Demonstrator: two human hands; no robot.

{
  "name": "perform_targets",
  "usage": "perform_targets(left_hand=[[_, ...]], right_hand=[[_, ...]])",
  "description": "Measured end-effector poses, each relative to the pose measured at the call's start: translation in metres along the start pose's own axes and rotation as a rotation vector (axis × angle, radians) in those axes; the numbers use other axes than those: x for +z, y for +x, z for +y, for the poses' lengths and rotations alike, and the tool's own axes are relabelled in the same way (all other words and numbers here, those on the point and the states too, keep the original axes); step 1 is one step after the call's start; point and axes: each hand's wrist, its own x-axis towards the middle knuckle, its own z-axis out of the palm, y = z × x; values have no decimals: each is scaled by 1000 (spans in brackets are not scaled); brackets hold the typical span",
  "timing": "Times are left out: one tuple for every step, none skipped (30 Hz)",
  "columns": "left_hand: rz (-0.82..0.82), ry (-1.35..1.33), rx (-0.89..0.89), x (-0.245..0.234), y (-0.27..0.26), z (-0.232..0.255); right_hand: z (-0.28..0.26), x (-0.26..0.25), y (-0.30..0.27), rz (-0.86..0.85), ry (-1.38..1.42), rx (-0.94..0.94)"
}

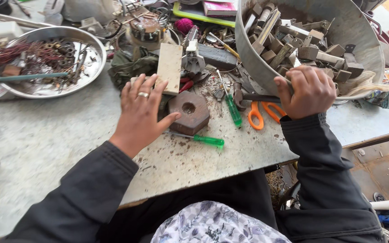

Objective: The person disassembles a white plastic electrical component using a screwdriver and pliers. They remove screws, separate the housing, and manipulate internal parts on a cluttered workbench.

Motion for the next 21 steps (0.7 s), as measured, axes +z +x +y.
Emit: perform_targets(left_hand=[[-3,-13,6,-1,-1,-1],[-6,-27,12,-3,-1,-2],[-11,-41,18,-3,0,-3],[-11,-53,25,-4,0,-3],[-12,-67,31,-4,-1,-3],[-13,-81,37,-4,-1,-3],[-21,-91,36,-3,-1,-3],[-30,-100,34,-3,0,-4],[-37,-109,31,-3,0,-3],[-34,-120,27,-3,0,-3],[-31,-128,25,-3,-1,-3],[-29,-136,24,-4,-1,-3],[-18,-136,30,-4,-1,-4],[-7,-135,37,-4,-1,-4],[5,-134,42,-4,-3,-5],[9,-160,24,-4,-5,-6],[15,-186,8,-4,-6,-7],[22,-211,-8,-4,-8,-10],[36,-230,-19,-2,-9,-12],[50,-249,-29,0,-10,-15],[66,-266,-41,2,-10,-19]], right_hand=[[3,3,-4,22,-35,-27],[7,6,-6,44,-70,-55],[12,10,-7,64,-105,-82],[17,15,-9,85,-128,-99],[22,20,-10,104,-150,-117],[27,25,-13,123,-171,-134],[32,31,-15,151,-175,-151],[38,36,-17,178,-179,-167],[44,42,-19,208,-182,-186],[51,46,-21,210,-186,-188],[58,50,-23,216,-189,-186],[64,53,-24,222,-193,-185],[71,54,-21,227,-165,-202],[76,51,-23,232,-137,-220],[78,49,-24,239,-107,-239],[79,44,-25,202,-93,-216],[79,38,-26,169,-79,-194],[77,31,-27,135,-64,-171],[74,25,-27,103,-23,-146],[70,19,-27,70,18,-122],[65,14,-25,38,60,-101]])
